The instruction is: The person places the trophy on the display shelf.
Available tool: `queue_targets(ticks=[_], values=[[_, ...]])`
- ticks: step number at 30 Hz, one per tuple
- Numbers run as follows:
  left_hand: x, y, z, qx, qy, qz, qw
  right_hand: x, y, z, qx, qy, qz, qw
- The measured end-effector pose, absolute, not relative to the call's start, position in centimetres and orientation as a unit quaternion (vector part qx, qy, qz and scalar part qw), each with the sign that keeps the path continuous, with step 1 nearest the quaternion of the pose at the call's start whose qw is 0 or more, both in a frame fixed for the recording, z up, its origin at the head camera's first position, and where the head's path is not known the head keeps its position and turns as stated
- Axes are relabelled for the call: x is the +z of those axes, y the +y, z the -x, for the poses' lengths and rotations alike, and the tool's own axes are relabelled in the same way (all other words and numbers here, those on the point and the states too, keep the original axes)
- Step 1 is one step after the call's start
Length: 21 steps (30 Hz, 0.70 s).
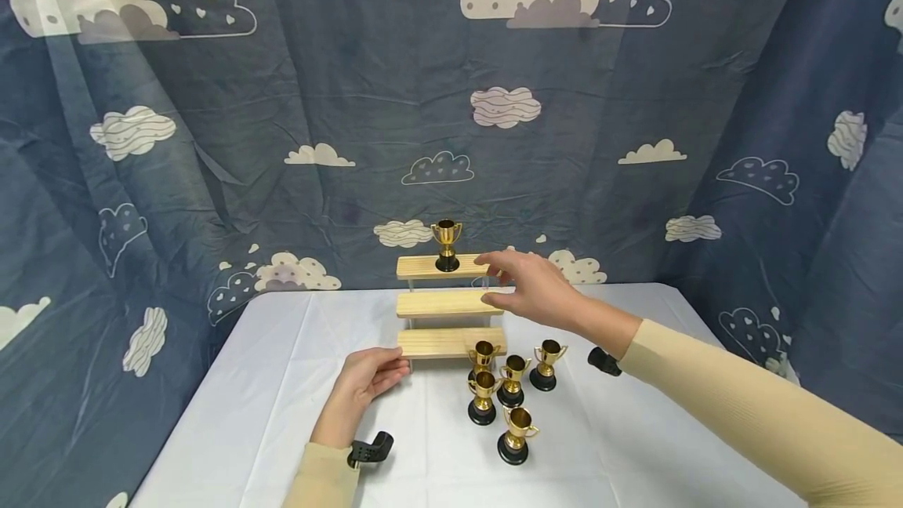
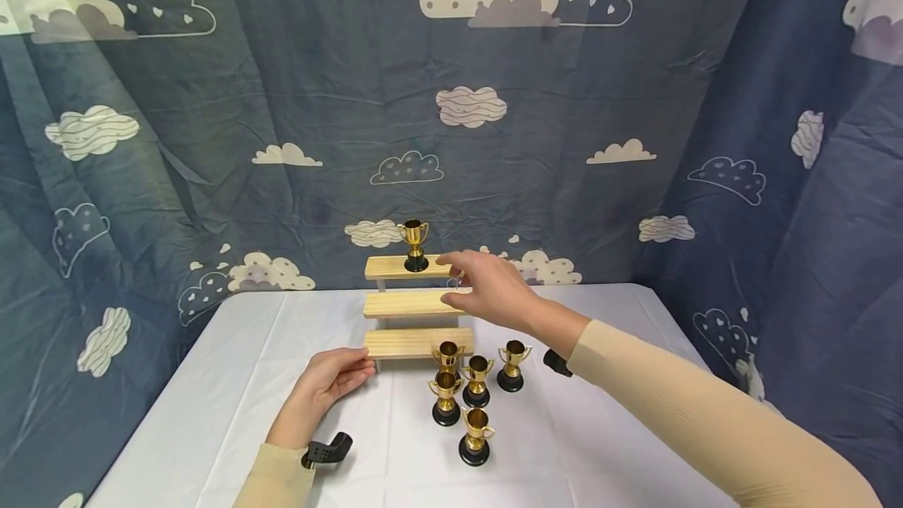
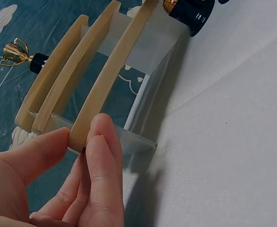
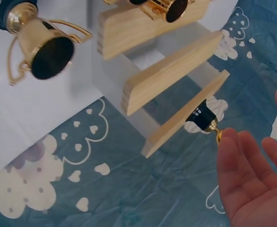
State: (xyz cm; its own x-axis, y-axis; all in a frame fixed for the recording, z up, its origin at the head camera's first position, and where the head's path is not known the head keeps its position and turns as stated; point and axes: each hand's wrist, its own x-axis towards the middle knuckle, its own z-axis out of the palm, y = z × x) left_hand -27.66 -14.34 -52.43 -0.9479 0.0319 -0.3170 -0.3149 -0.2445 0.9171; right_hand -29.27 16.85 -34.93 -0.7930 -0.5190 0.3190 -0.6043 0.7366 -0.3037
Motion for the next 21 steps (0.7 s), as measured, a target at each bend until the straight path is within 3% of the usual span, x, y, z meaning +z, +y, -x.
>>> queue_targets(ticks=[21], values=[[-52.6, -14.2, 27.9, 0.784, 0.600, 0.121, 0.103, -40.0, 24.4, 26.4, 0.257, -0.932, -0.240, 0.085]])
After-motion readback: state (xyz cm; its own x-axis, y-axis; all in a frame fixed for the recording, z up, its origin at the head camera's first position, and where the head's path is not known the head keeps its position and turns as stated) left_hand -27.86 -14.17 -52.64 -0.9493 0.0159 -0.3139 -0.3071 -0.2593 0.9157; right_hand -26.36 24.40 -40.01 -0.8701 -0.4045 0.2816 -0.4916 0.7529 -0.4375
